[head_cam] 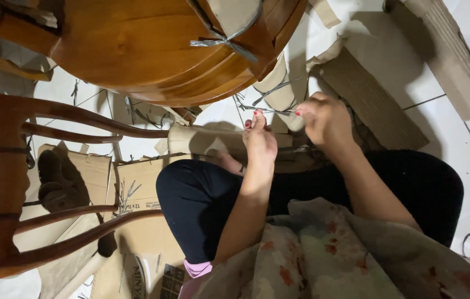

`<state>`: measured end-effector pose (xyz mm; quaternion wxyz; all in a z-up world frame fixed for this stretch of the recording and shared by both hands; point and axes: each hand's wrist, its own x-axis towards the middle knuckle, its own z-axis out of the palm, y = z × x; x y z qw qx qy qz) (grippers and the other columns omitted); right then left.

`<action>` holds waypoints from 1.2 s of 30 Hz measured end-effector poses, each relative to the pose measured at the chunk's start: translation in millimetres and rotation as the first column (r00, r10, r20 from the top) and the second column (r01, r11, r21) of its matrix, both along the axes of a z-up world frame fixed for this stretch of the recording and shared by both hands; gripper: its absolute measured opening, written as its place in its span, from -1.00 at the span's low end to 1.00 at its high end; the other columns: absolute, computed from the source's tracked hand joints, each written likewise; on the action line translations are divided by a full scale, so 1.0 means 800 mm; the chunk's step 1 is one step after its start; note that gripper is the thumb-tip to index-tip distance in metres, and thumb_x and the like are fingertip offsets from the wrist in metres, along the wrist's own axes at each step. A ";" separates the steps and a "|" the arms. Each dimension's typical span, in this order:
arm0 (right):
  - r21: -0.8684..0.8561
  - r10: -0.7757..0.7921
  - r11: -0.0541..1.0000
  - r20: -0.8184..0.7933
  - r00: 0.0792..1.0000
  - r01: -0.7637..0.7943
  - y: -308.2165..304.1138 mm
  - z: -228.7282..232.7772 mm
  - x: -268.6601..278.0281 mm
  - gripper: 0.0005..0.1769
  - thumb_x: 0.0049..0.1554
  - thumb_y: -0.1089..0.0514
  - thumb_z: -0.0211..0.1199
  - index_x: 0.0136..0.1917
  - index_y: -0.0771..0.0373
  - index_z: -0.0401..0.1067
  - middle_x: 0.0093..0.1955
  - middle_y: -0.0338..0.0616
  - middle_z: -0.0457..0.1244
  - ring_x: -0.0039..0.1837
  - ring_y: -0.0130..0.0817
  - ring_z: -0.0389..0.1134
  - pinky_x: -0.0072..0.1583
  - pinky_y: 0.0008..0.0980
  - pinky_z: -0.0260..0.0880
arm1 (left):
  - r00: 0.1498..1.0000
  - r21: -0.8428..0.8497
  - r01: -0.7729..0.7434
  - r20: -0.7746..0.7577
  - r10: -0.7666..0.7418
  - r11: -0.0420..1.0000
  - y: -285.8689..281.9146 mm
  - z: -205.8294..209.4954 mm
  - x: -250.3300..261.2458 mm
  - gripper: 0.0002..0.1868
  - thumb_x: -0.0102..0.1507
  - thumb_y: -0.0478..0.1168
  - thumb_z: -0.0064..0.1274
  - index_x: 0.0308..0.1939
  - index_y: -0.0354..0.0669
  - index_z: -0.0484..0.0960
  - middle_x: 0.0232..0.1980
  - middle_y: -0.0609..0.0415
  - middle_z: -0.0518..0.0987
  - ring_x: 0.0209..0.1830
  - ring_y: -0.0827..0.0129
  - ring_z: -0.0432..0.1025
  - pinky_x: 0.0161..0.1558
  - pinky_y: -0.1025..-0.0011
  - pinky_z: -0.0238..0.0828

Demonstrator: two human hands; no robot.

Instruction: Wrapping cardboard around the legs of a wooden chair and tying it with string for protection during transport.

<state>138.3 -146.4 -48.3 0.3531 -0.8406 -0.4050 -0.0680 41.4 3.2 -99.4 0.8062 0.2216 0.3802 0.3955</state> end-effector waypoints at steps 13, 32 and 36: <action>0.233 0.112 0.972 -0.393 0.913 -0.019 -0.035 0.016 0.032 -0.88 0.22 0.36 0.24 -0.01 0.39 0.58 -0.08 0.34 0.35 0.02 0.40 0.37 -0.03 0.03 0.35 | 0.988 0.197 0.155 -0.045 -0.149 0.968 0.012 -0.008 -0.041 -0.64 0.24 -0.21 0.31 -0.09 0.11 0.39 -0.08 0.22 0.70 0.00 0.43 0.54 0.01 0.51 0.26; -0.431 -0.003 0.890 -0.329 0.944 -0.147 0.023 -0.144 -0.058 -0.85 0.06 0.02 0.37 -0.17 0.10 0.63 -0.20 -0.11 0.44 -0.02 0.02 0.48 0.07 0.00 0.50 | 0.575 0.367 0.696 -0.800 -0.172 0.618 -0.005 -0.129 -0.077 -0.47 0.09 -0.40 0.07 0.08 0.26 0.63 0.11 0.15 0.57 0.28 0.35 0.40 0.37 0.29 0.22; -0.393 0.137 0.910 -0.021 0.990 -0.134 0.018 -0.231 -0.056 -0.71 0.21 0.09 0.15 -0.29 0.23 0.47 -0.35 -0.03 0.31 -0.16 -0.01 0.41 -0.06 -0.07 0.46 | 0.505 0.333 0.772 -0.839 -0.204 0.542 -0.006 -0.126 -0.081 -0.49 0.17 -0.34 0.04 0.19 0.23 0.56 0.28 0.05 0.55 0.44 0.14 0.31 0.42 0.09 0.18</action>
